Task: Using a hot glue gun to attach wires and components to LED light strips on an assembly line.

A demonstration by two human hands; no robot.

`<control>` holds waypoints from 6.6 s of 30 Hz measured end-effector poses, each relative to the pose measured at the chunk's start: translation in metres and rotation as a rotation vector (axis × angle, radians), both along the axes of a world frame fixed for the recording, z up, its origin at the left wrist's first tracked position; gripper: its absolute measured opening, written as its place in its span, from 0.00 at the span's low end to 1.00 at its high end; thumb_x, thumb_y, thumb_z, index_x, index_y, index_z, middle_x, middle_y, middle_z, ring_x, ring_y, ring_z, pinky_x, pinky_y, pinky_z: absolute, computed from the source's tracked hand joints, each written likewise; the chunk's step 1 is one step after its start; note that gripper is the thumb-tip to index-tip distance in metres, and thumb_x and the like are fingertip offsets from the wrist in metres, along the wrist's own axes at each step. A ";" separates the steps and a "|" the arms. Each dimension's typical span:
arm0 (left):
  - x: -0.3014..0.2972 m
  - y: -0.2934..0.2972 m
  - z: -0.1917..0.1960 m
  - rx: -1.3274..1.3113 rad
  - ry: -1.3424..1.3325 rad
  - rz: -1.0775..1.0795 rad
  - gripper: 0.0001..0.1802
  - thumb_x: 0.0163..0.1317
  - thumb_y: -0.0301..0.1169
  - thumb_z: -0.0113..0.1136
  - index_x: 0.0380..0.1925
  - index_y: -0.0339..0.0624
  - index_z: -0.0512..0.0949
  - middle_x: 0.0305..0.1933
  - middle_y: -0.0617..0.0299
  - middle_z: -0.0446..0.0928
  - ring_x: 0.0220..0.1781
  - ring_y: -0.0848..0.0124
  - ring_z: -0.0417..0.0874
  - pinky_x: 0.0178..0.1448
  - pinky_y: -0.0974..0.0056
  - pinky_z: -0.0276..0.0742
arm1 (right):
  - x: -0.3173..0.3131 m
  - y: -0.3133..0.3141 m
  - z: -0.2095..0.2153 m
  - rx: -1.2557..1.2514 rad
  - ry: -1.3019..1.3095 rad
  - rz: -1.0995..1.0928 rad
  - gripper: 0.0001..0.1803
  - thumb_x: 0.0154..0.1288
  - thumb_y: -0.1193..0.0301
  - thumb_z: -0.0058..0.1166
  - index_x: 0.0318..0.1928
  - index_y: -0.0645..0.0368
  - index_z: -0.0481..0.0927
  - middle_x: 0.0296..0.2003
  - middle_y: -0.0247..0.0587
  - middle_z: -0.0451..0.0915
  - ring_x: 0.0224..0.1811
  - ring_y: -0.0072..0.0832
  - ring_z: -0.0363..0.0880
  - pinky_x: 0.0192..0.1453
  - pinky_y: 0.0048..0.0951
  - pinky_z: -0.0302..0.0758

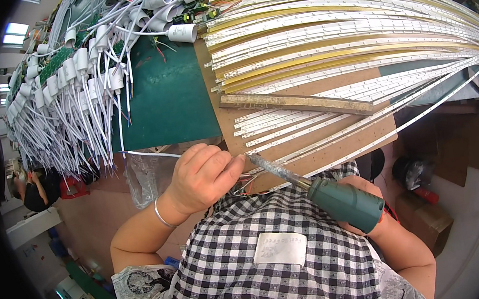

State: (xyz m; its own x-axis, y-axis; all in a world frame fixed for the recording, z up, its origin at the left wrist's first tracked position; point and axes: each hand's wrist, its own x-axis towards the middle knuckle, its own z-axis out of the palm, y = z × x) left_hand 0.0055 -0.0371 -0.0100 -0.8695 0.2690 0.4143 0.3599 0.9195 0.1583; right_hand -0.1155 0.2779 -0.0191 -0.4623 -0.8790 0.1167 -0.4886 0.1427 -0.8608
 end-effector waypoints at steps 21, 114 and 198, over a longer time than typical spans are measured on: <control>0.001 -0.001 0.002 0.000 -0.017 0.000 0.09 0.49 0.26 0.67 0.32 0.41 0.82 0.34 0.63 0.73 0.37 0.67 0.78 0.41 0.64 0.77 | 0.000 -0.003 0.008 0.081 0.255 0.003 0.10 0.59 0.65 0.61 0.37 0.57 0.83 0.36 0.38 0.82 0.36 0.37 0.81 0.41 0.35 0.76; 0.002 -0.001 0.004 0.076 -0.031 0.096 0.15 0.46 0.27 0.66 0.37 0.45 0.85 0.34 0.66 0.76 0.37 0.66 0.77 0.41 0.61 0.73 | -0.008 -0.107 -0.003 -0.353 -0.603 0.008 0.44 0.61 0.56 0.66 0.72 0.60 0.61 0.78 0.50 0.36 0.79 0.47 0.47 0.75 0.48 0.62; -0.014 0.013 0.011 0.355 -0.389 0.451 0.06 0.48 0.28 0.66 0.22 0.50 0.77 0.28 0.72 0.71 0.44 0.66 0.69 0.55 0.52 0.52 | -0.008 0.002 -0.002 0.040 0.034 0.069 0.19 0.59 0.78 0.53 0.51 0.69 0.69 0.33 0.42 0.81 0.30 0.27 0.83 0.41 0.29 0.79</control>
State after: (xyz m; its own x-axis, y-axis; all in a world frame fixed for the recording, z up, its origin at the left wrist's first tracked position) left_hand -0.0090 -0.0239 0.0009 -0.9678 -0.2475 0.0463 -0.1888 0.8348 0.5172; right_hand -0.1238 0.2802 -0.0212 -0.3966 -0.9130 0.0957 -0.5275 0.1413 -0.8377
